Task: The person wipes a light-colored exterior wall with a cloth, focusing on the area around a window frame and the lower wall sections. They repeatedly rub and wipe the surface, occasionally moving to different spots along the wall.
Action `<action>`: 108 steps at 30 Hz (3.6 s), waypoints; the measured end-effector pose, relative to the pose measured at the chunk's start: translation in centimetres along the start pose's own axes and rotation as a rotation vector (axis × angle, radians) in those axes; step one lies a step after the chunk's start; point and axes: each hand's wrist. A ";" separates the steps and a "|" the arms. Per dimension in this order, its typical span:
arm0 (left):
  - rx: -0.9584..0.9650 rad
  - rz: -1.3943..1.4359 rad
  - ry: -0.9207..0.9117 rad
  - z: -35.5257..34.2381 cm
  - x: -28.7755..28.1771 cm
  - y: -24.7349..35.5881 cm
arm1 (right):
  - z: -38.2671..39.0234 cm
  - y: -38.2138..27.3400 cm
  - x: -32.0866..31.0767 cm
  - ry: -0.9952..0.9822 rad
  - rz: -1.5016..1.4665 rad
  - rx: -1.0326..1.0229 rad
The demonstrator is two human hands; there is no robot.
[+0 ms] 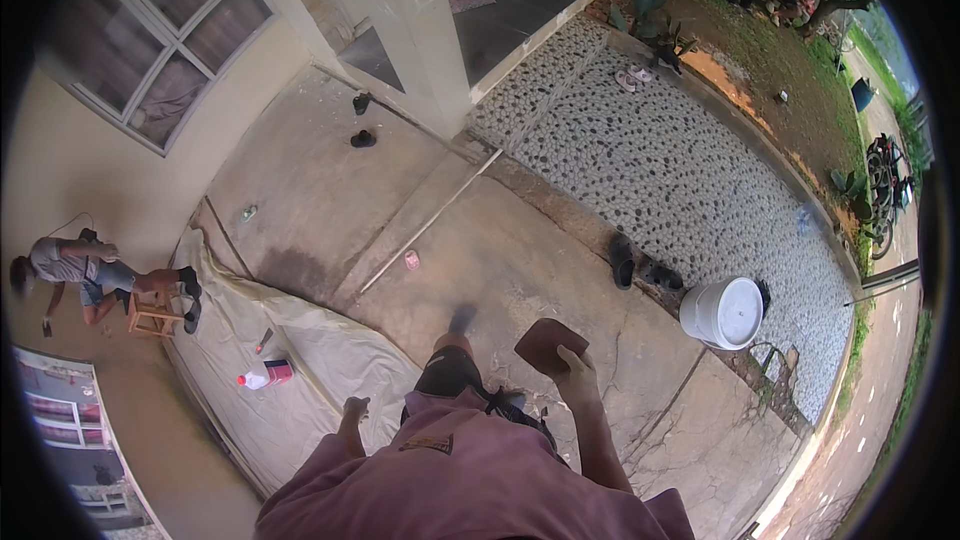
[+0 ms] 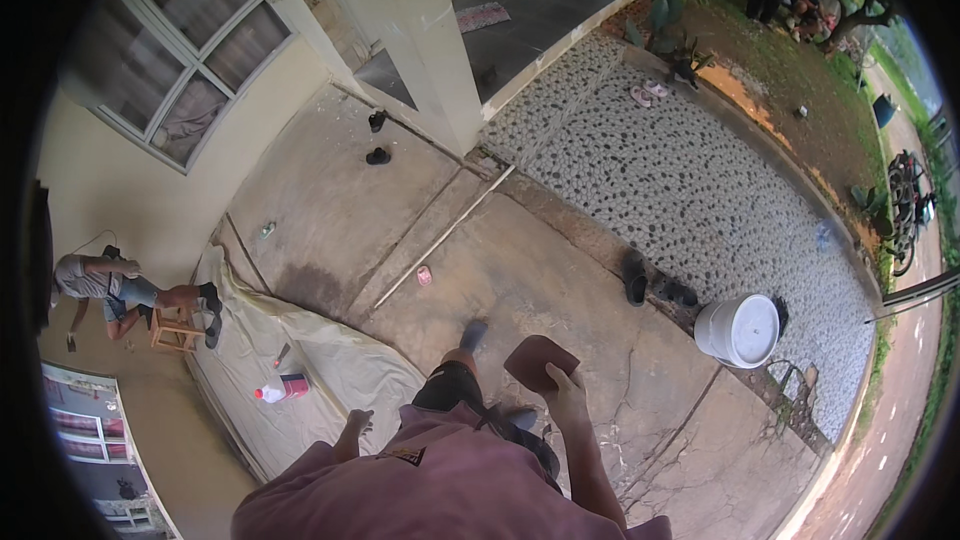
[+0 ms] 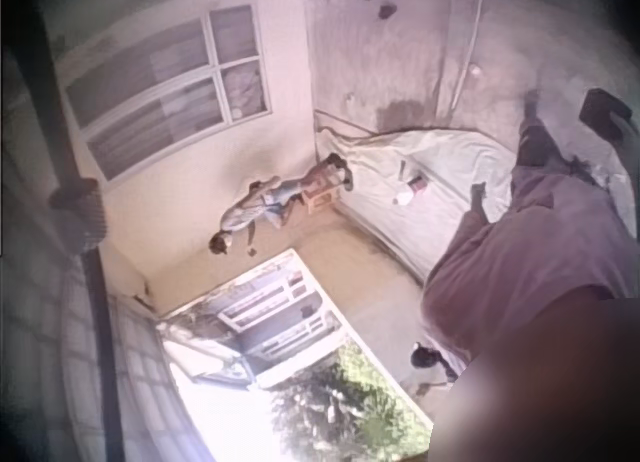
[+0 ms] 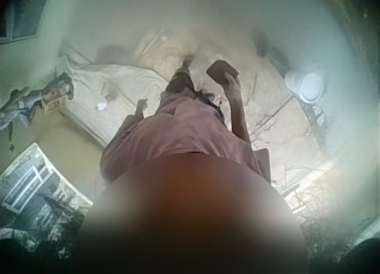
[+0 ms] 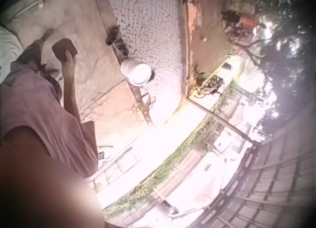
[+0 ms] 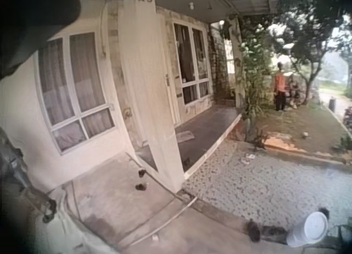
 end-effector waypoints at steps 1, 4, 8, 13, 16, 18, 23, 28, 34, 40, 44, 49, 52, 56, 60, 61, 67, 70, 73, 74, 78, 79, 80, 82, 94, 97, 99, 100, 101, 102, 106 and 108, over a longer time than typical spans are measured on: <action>-0.109 0.023 -0.002 0.8 -0.1 -2.5 | -1.3 -0.2 -0.4 0.057 0.431 -0.234; -0.352 0.101 -0.190 2.8 -0.3 -8.1 | -5.9 -3.7 3.4 0.000 0.085 0.002; -0.270 0.141 -0.488 -1.0 1.1 0.6 | -13.1 -7.5 9.4 0.069 -0.423 0.313; 0.412 0.253 -0.082 -14.3 -6.1 19.3 | -22.2 -11.2 19.5 -0.123 -0.164 0.489; 0.858 0.339 0.300 -14.7 -16.8 38.6 | -28.6 -15.3 25.2 -0.140 -0.049 0.431; 0.903 0.462 0.411 -13.5 -23.6 42.6 | -31.6 -17.5 28.9 -0.260 0.672 -0.131; 0.599 0.577 0.547 -12.3 -29.7 39.9 | -39.3 -17.8 35.1 -0.395 0.396 0.137; 0.469 0.515 0.536 -16.3 -25.3 32.4 | -43.1 -20.1 42.8 -0.403 0.019 0.593; 0.626 0.671 0.138 -23.3 -31.8 50.7 | -53.9 -20.4 49.9 -0.388 -0.084 0.585; 0.830 0.686 -0.325 -27.5 -42.0 72.0 | -62.3 -25.3 59.7 -0.426 -0.017 0.496; 0.808 0.818 -0.617 -27.7 -43.9 81.6 | -65.4 -28.6 61.6 -0.370 0.063 0.389; 0.891 0.612 -0.699 -30.4 -45.3 87.4 | -66.5 -29.5 61.9 -0.317 -0.098 0.244; 1.184 0.115 -0.703 -31.2 -47.1 91.3 | -67.2 -27.7 61.3 -0.128 -0.002 0.176; 1.360 -0.176 -0.731 -33.9 -48.2 94.5 | -66.4 -26.9 63.2 0.056 -0.162 0.120; 1.351 -0.437 -0.727 -37.7 -50.5 96.7 | -64.8 -28.8 65.2 0.288 -0.095 -0.016; 1.382 -0.413 -0.698 -39.3 -50.8 97.2 | -65.1 -28.1 65.2 0.340 -0.165 -0.053; 1.949 -1.298 -0.290 -71.5 -57.7 88.7 | -67.3 -26.3 71.7 0.492 -0.366 -0.214; 0.745 -0.590 -0.551 -72.2 -59.5 84.0 | -61.4 -33.4 78.2 0.777 -0.454 0.095; 0.643 -0.557 -0.594 -72.2 -60.1 83.1 | -63.6 -21.9 75.2 0.993 0.637 -0.375; 0.627 -0.552 -0.587 -72.7 -61.5 82.6 | -63.9 -21.8 76.5 0.943 0.437 -0.338; 0.626 -0.526 -0.585 -73.9 -63.1 82.5 | -62.2 -22.4 78.3 0.975 0.492 -0.196; 0.651 -0.519 -0.583 -74.0 -63.1 82.9 | -62.2 -21.8 78.2 1.016 0.715 -0.165; 0.686 -0.508 -0.582 -74.1 -63.2 83.5 | -62.2 -21.4 78.3 1.022 0.622 -0.183; 0.819 -0.469 -0.578 -74.2 -62.7 85.6 | -62.0 -20.7 78.6 1.029 0.439 -0.216; 0.981 -0.687 -0.808 -67.9 -51.8 85.2 | -46.6 -16.7 77.2 1.003 -0.663 -0.097; 0.857 -0.921 -0.863 -63.9 -47.9 83.3 | -40.7 -12.8 76.0 1.208 -0.690 -0.165; 0.878 -0.969 -0.928 -60.0 -43.6 83.1 | -37.0 -8.1 76.1 1.274 -0.843 -0.241; 0.913 -0.985 -0.985 -57.1 -40.3 81.9 | -34.9 -5.7 76.2 1.316 -0.906 -0.267; 0.967 -0.991 -1.039 -54.2 -37.5 80.7 | -32.8 -3.4 76.5 1.355 -0.966 -0.293; 1.151 -1.007 -1.042 -51.7 -34.9 81.6 | -32.1 -2.3 76.4 1.340 -1.015 -0.354; 1.528 -0.994 -1.235 -39.9 -24.9 78.0 | -27.2 7.0 75.1 1.547 -1.304 -0.412; 1.587 -1.042 -1.322 -35.0 -23.0 75.9 | -24.8 8.2 75.3 1.661 -1.390 -0.412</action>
Point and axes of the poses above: each hand's wrist, its own z-axis away from the middle knuckle, its own x-axis out of the palm, y = z × x, and after that the axes turned 13 degrees about x, right-handed
